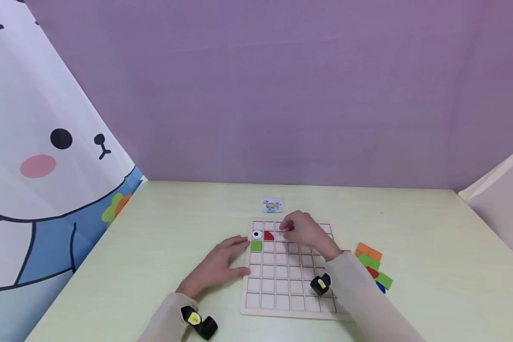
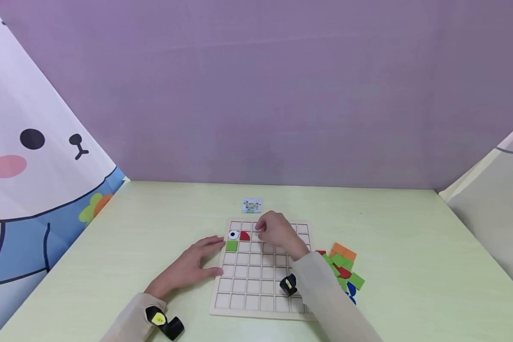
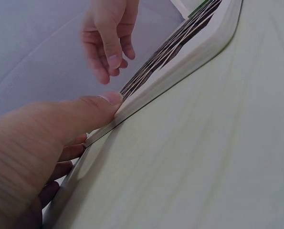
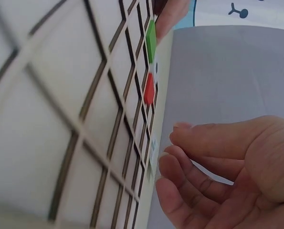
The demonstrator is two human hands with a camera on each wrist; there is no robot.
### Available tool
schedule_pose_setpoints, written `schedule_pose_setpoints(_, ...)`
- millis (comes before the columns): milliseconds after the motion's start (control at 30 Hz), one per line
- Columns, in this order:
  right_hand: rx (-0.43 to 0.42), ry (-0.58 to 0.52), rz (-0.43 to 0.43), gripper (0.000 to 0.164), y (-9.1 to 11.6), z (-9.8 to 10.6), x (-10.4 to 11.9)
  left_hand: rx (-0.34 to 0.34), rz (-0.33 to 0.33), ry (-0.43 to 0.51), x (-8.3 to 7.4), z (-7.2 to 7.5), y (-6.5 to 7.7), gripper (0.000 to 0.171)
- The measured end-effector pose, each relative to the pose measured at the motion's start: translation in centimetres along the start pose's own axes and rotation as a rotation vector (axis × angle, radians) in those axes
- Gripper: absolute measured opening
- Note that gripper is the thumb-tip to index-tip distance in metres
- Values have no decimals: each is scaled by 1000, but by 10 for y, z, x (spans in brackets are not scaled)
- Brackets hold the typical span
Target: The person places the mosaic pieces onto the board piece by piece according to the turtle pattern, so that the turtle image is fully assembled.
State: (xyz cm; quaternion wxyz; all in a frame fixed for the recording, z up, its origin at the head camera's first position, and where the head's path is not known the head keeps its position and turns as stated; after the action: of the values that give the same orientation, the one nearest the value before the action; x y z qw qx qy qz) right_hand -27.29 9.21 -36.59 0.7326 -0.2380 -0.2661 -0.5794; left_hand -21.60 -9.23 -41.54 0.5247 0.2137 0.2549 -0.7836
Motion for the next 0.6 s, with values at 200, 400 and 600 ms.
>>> schedule_pose_setpoints(200, -17, 36, 48, 14, 8, 16, -8, -2, -14, -7, 0, 0, -1, 71)
schedule_pose_setpoints(400, -19, 41, 56, 11, 16, 29, -17, -7, -22, -12, 2, 0, -2, 71)
schedule_pose_setpoints(600, -38, 51, 50, 11, 25, 42, -27, -3, -48, -12, 3, 0, -2, 72)
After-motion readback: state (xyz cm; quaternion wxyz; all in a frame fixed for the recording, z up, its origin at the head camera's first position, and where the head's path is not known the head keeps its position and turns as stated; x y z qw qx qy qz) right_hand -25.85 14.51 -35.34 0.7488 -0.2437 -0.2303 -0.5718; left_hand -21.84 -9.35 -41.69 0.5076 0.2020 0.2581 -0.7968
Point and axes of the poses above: each hand's wrist, its own y-axis away from the middle knuckle, its own z-axis out of the back of the hand, x = y × z, the point moved 8 cm from there along -y, towards the middle knuckle, and after that the axes turned 11 degrees about -x, right-handed, at the moved point
